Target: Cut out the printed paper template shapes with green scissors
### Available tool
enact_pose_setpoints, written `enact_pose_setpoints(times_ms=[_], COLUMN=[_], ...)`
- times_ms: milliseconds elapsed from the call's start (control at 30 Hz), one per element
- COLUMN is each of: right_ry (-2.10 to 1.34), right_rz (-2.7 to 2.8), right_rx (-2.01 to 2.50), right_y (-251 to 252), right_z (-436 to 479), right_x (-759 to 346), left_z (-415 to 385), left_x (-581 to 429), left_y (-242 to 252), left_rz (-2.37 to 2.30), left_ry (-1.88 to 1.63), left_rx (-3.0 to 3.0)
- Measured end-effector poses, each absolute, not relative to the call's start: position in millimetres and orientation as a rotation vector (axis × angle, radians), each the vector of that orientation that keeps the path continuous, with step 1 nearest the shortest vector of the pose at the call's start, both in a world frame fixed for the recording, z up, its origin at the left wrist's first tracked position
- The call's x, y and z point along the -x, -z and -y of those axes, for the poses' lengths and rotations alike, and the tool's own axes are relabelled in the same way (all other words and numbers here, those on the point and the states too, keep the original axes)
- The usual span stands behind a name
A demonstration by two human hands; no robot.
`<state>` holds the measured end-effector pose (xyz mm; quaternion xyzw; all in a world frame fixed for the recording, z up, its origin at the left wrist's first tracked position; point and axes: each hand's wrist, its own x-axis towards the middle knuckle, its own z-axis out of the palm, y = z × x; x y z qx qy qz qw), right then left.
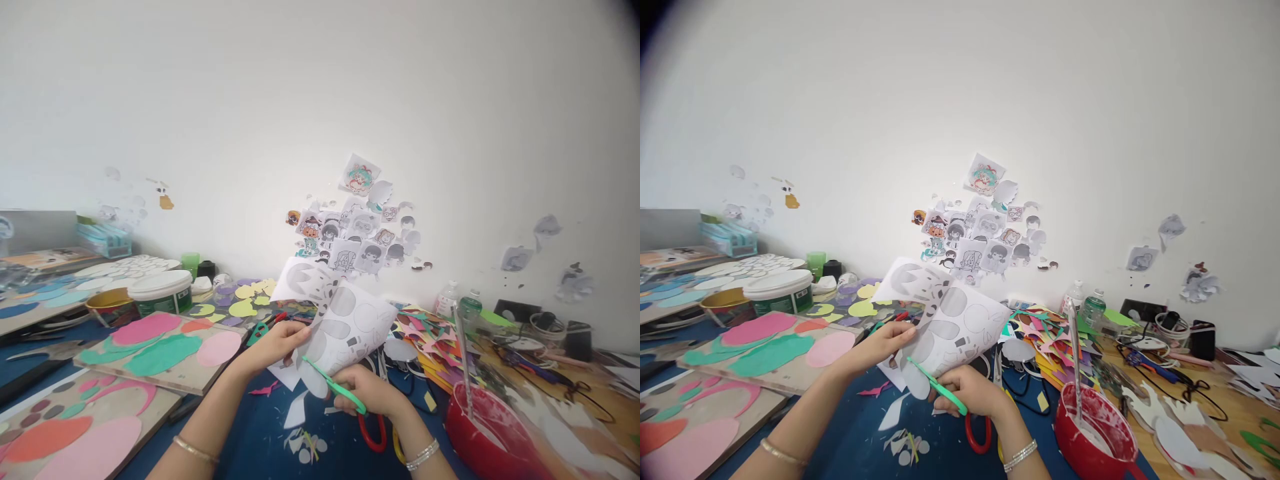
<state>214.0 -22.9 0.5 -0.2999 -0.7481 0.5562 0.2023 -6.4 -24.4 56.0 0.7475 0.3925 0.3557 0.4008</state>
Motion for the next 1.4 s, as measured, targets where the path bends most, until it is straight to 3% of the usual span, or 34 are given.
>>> enact_pose_setpoints(times_ms=[267,500,933,1400], right_ry=[-1.395,-1.315,-1.284,-1.229], right_rz=[1.984,1.959,1.926,1.919], right_rx=[0.891,0.948,0.660,0.603], right_y=[7,11,11,1], right_z=[17,16,15,19], right_x=[-208,-203,-202,-201], left_z=[15,11,10,22], left_x=[4,1,-16,-32], left_y=[-49,-41,-36,-32], left_rz=[-1.134,-1.321,-1.403,-1.409], left_ry=[-1.065,-0.942,-1.171,-1.174], left_rx=[-2.035,-2.170,-2.180,-2.205])
